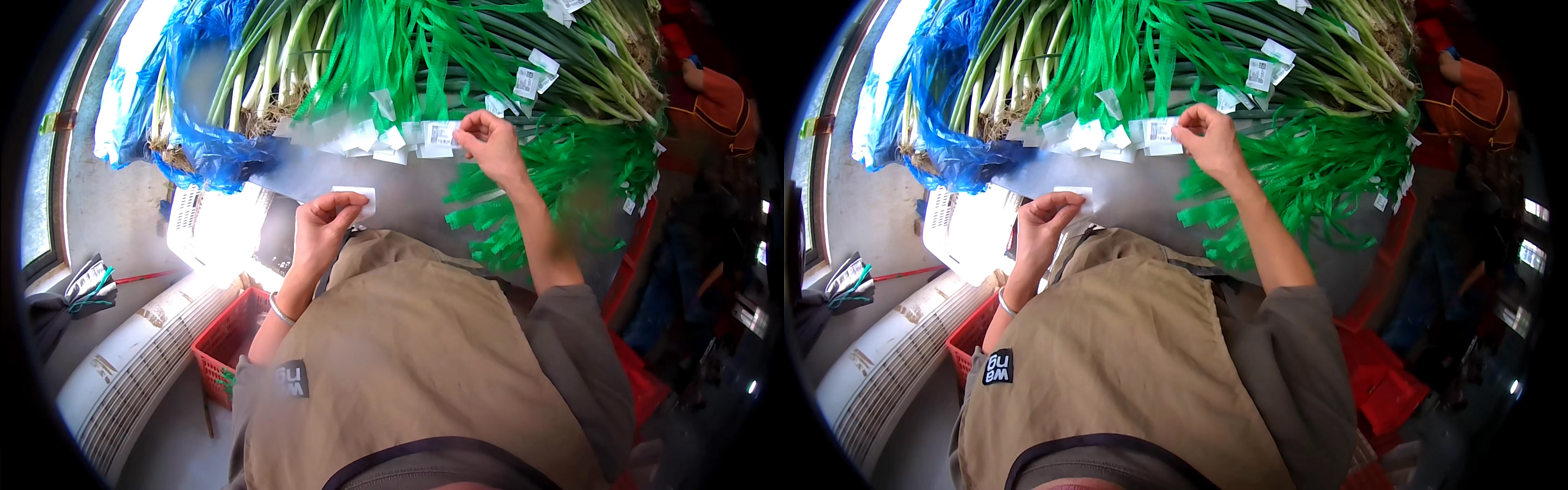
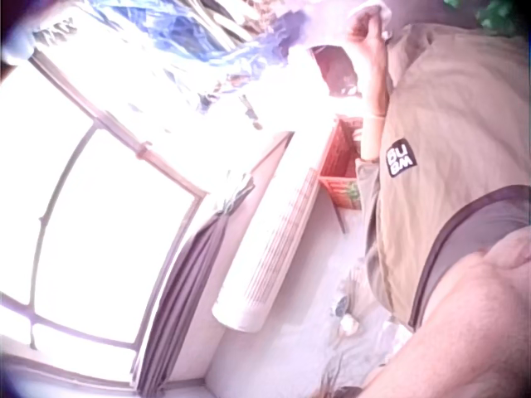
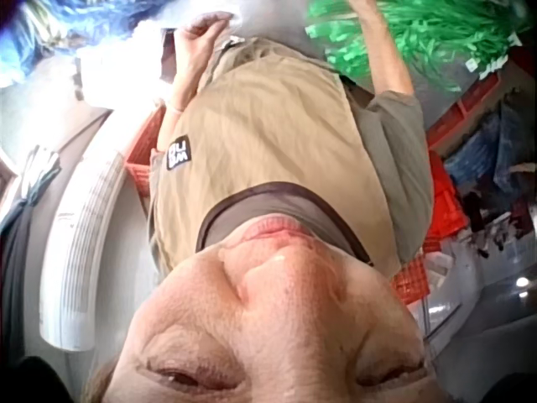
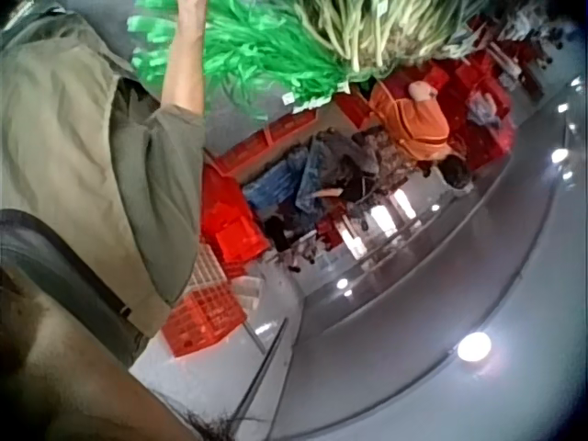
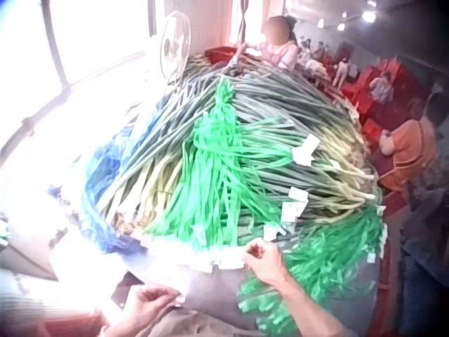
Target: The person handles green ties from a red crate and attaches printed labels to them by hand at a workstation with scallions.
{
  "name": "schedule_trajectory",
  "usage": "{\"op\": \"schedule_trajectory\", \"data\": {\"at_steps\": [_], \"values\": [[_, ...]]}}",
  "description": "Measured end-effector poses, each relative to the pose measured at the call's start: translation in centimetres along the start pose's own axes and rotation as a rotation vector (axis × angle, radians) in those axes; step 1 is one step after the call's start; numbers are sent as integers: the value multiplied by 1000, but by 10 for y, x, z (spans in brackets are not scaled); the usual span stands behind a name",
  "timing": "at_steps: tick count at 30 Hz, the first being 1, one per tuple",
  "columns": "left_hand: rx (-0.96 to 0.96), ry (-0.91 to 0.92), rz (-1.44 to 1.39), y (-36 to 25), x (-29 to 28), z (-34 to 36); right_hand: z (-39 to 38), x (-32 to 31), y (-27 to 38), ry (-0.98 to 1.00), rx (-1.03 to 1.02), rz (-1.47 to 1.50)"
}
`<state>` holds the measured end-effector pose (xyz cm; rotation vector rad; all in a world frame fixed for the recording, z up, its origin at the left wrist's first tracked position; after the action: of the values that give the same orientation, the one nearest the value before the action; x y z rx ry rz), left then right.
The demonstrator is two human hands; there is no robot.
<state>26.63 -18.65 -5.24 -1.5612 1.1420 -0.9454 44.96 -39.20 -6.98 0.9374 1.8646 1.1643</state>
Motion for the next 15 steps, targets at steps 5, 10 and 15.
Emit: {"op": "schedule_trajectory", "data": {"at_steps": [5, 10, 15], "values": [[11, -61, -68, -14, -14, -8, 2, -79, 84, -384, -266, -399], [-93, -98, -433, -14, -25, 2, 4, -115, 87, -535, -402, -824], [-102, -87, -468, -3, -28, 2, -79, 110, 61, 294, -321, -15]]}}
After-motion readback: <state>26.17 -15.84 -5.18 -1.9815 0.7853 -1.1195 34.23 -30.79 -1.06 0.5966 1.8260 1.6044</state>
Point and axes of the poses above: each hand's wrist, its own z-axis towards the middle knuckle, its own x-axis out of the palm, y = z × x, the point moved 7 cm from there along z, towards the middle knuckle, and after that the axes turned 7 degrees about x, right-handed, at the moved point
